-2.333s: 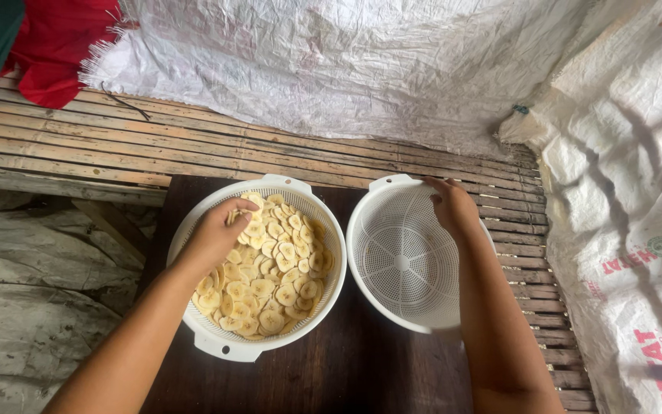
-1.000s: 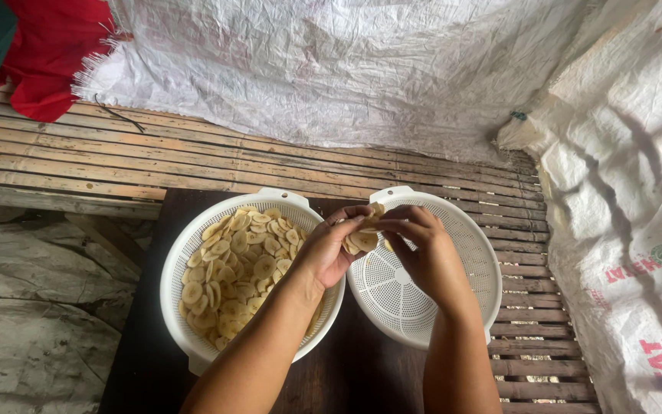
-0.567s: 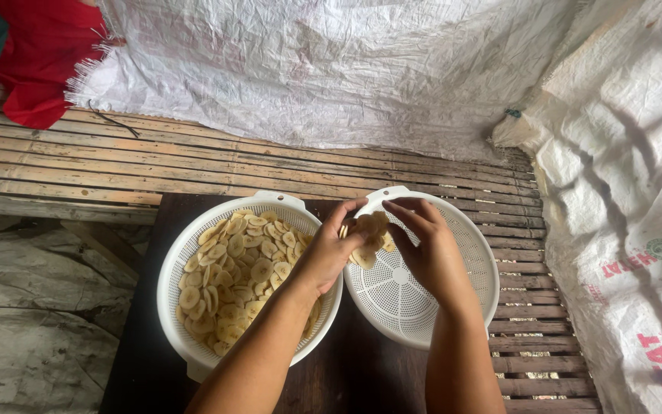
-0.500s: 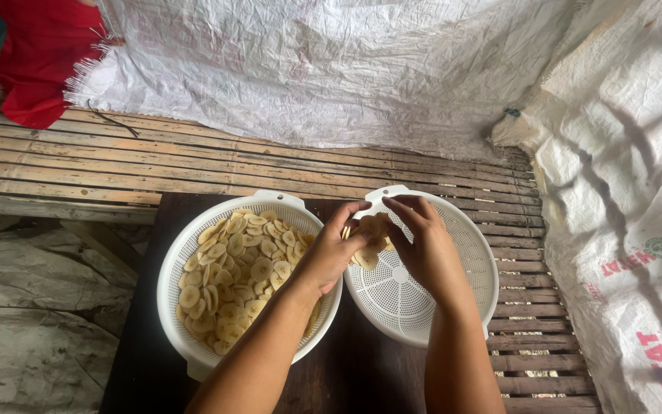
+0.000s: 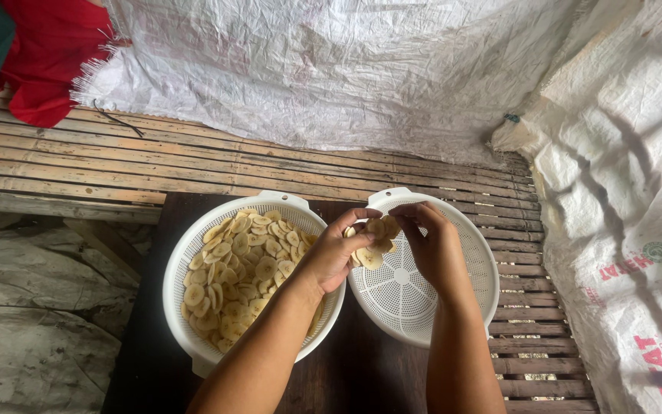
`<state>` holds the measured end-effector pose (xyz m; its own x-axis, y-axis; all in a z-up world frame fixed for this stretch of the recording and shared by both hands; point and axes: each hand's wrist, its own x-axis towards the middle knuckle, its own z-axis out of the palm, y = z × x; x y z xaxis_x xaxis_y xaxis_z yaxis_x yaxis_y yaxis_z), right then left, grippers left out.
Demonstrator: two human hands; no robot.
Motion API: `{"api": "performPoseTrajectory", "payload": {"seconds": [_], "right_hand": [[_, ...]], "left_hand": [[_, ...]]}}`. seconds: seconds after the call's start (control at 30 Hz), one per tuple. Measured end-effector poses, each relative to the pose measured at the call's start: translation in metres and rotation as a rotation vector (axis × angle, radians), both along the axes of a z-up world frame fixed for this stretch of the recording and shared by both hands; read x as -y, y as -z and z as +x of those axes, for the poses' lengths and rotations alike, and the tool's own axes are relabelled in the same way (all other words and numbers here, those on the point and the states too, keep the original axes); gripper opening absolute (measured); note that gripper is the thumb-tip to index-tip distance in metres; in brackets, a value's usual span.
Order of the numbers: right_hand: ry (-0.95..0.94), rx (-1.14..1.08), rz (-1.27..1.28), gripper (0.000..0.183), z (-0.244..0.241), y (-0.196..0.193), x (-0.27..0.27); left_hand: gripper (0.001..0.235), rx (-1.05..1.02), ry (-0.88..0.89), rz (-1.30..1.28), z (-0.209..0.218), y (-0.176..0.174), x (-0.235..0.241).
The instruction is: The person separates and sorts sliced bananas between two white colanders. They pick up clusters of slices, separate them by hand, and transfer them from one colander to the other.
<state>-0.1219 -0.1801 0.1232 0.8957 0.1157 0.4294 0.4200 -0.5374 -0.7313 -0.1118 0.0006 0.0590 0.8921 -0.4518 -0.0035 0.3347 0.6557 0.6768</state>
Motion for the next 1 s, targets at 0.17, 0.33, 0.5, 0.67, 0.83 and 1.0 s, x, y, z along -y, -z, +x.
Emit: {"api": "performPoseTrajectory", "payload": {"seconds": [0.17, 0.33, 0.5, 0.67, 0.83, 1.0], "right_hand": [[-0.105, -0.061, -0.02, 0.029, -0.007, -0.009, -0.002], [-0.145, -0.027, -0.009, 0.019, 0.002, 0.005, 0.006], [-0.022, -0.136, 0.219, 0.015, 0.011, 0.016, 0.023], [0.11, -0.172, 0.186, 0.02, 0.014, 0.006, 0.014], [-0.033, -0.118, 0.183, 0.032, 0.021, 0.018, 0.017], [0.137, 0.147, -0.003, 0.019, 0.009, 0.002, 0.013]], "left_hand": [[0.034, -0.018, -0.032, -0.03, 0.004, 0.004, -0.003], [0.034, -0.025, -0.051, 0.008, 0.004, 0.005, -0.006], [0.034, -0.013, -0.119, 0.045, 0.005, 0.003, -0.008], [0.034, 0.012, -0.096, 0.047, 0.006, -0.001, -0.006], [0.034, 0.017, -0.093, 0.064, 0.012, 0.005, -0.004], [0.033, -0.077, -0.149, 0.053, 0.014, 0.0, -0.009]]}}
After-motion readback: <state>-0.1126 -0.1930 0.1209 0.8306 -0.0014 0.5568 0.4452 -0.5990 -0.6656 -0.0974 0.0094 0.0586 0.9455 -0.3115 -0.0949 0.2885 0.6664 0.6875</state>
